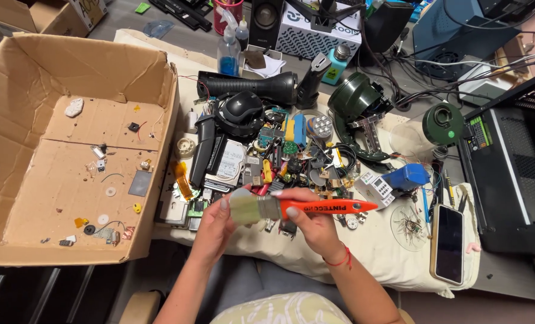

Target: Cleaning small electronic components using a paintbrush and sorting them into a box.

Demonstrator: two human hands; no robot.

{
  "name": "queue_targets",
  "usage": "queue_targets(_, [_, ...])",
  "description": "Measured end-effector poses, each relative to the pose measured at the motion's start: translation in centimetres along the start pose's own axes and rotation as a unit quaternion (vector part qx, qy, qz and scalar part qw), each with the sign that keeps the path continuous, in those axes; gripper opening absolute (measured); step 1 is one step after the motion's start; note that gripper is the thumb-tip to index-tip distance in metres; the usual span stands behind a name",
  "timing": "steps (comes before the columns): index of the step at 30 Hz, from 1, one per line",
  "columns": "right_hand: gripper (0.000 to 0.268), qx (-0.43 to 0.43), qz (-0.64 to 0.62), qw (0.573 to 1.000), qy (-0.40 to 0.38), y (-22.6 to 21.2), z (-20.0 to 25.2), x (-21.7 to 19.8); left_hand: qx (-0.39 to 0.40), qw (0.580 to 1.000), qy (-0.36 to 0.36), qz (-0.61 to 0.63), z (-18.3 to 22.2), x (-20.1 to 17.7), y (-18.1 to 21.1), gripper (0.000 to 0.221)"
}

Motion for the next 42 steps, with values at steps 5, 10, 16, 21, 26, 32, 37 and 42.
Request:
queue_targets(5, [0.027,0.001,0.049,0.997,0.065,0.4,-0.5,-1.3,0.017,1.000,-0.015,-0.004,0.1,-0.9,-1.0,0.056])
queue_targets(10, [0.025,0.034,0.038,0.997,0.053,-0.4,-0.4,-1.0,0.033,0.999,0.010,0.001,-0.1,-1.1,-0.6,0.058])
queue_targets(16, [0.026,0.010,0.039,0.996,0.080,-0.8,-0.4,-1.2,0.024,0.999,0.020,-0.007,-0.2,-1.3,-0.7,0.058])
queue_targets(21, [0.025,0.063,-0.018,0.998,-0.020,1.2,0.9,-0.4,-0.001,1.000,0.021,-0.002,-0.2,-1.2,0.0,0.066])
queue_targets(26, [0.031,0.022,0.009,0.999,0.033,1.8,0.8,-1.0,-0.026,0.999,0.030,-0.020,-0.4,-2.6,-2.1,0.066])
queue_targets(32, [0.028,0.036,-0.029,0.999,0.000,2.1,1.3,-0.8,-0.008,1.000,0.009,0.021,-0.4,-1.3,-0.4,0.065])
queue_targets(37, [0.033,0.014,0.005,1.000,-0.010,2.4,1.2,-1.0,-0.015,1.000,0.000,0.005,-0.2,-1.4,-0.5,0.067])
queue_targets(42, [0.034,-0.004,0.010,0.998,0.062,2.4,1.1,-2.3,-0.056,0.997,-0.023,-0.042,0.4,-0.7,-0.2,0.069])
Point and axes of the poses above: each hand's wrist, its own z-axis away from the middle knuckle, its own x-axis out of the palm, y = z × x, the point moved 7 cm from there along -z, towards the middle knuckle, and after that the axes turned 3 degrees about -z, right-handed, at the moved point
